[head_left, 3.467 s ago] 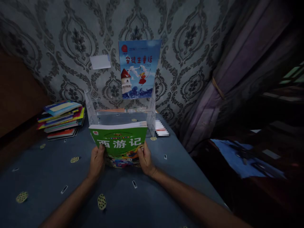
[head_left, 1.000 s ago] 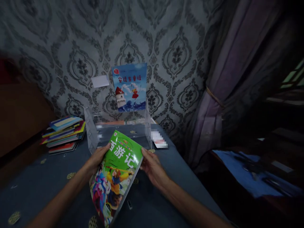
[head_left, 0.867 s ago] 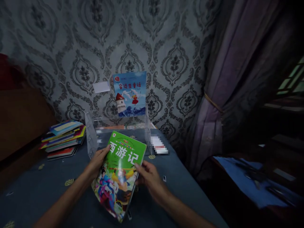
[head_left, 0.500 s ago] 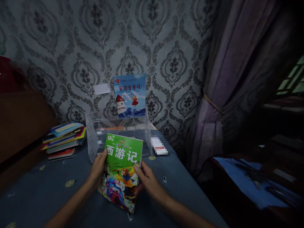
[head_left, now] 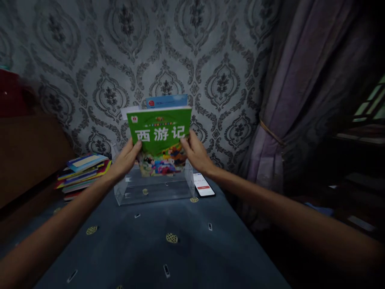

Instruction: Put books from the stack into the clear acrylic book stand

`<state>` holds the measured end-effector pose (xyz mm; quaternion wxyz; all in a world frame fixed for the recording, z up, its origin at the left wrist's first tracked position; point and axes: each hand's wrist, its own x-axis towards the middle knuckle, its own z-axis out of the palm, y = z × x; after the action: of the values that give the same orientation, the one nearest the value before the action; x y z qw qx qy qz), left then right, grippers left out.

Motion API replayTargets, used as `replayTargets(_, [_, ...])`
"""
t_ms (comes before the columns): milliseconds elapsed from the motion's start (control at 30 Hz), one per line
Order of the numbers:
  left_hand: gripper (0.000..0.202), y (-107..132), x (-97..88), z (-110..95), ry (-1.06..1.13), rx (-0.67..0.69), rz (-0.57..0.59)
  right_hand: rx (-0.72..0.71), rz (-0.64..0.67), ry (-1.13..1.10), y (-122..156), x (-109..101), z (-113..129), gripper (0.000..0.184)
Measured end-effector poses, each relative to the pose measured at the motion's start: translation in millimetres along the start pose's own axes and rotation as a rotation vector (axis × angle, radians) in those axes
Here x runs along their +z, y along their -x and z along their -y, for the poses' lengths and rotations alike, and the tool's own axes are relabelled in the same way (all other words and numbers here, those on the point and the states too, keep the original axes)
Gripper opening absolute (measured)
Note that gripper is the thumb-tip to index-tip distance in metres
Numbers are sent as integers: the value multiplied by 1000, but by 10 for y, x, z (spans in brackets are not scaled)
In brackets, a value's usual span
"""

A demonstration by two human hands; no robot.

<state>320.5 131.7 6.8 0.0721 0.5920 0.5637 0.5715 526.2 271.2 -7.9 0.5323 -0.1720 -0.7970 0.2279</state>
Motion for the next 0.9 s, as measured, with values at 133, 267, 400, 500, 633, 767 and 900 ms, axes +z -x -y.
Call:
replayTargets(133, [64, -490, -153, -235, -177, 308, 50, -170, -101, 91, -444, -144, 48, 42])
replayTargets(267, [67, -749, -150, -234, -209, 412, 64, -183, -129, 95, -621, -159, -26, 52])
replayTargets(400, [69, -798, -54, -56, -210, 416, 59, -177, -138, 96, -601, -101, -188, 54])
replayTargets(500, [69, -783, 16, 63, -203, 389, 56, -176, -143, 109, -553, -58, -292, 54])
replayTargets(633, [67, -773, 79, 136, -189, 387, 62, -187, -141, 131, -532, -35, -375, 56])
replayTargets(767, [68, -779, 121, 201, -168, 380, 64, -151, -120, 88, -516, -29, -425, 61])
replayTargets(900, [69, -770, 163, 289, -128, 336, 82, -129, -88, 60, -487, -29, -483, 61])
